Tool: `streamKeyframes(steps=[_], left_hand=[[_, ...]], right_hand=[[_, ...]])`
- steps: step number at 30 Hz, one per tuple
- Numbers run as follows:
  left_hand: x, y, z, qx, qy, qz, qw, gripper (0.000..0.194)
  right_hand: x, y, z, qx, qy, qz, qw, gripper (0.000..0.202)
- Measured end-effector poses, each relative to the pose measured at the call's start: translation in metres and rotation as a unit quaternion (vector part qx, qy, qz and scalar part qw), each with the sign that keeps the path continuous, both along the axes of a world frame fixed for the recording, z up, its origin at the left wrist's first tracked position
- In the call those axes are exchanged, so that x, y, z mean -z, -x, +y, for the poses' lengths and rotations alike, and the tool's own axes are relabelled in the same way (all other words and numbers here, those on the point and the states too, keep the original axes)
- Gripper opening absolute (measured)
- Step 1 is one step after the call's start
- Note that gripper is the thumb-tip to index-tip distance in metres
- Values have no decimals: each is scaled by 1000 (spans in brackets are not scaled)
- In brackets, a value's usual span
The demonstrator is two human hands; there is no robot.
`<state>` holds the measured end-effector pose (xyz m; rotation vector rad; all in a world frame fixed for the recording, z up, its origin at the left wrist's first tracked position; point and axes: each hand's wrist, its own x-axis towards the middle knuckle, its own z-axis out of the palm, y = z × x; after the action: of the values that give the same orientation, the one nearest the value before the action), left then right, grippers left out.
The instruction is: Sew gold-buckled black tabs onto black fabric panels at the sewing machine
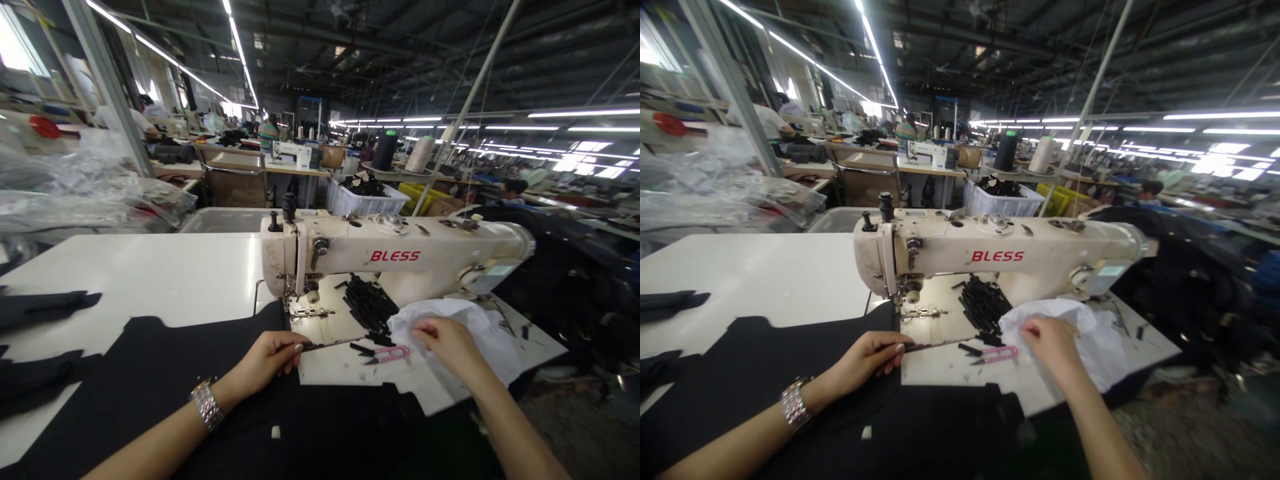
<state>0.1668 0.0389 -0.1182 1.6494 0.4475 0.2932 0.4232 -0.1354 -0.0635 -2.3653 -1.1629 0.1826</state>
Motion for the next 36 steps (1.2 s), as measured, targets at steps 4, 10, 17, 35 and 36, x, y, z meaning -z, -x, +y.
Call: streamKeyframes(steps=[4, 10, 17, 35, 36], left_hand=[[-3, 0, -1, -1, -2, 7, 1000, 38], [1, -1, 0, -7, 15, 11, 1000, 37], [5, -2, 1, -14, 85, -55, 995, 27], [0, 3, 14, -26, 286, -139, 948, 27], [-1, 3, 14, -25, 296, -142, 944, 27]], right_hand=[[13, -51, -15, 40, 48, 6, 998, 11], [35, -70, -9, 29, 60, 74, 995, 3], [31, -77, -11, -9, 43, 109, 993, 8], [18, 117, 108, -223, -166, 466, 840, 29], [20, 116, 109, -225, -160, 475, 836, 30]])
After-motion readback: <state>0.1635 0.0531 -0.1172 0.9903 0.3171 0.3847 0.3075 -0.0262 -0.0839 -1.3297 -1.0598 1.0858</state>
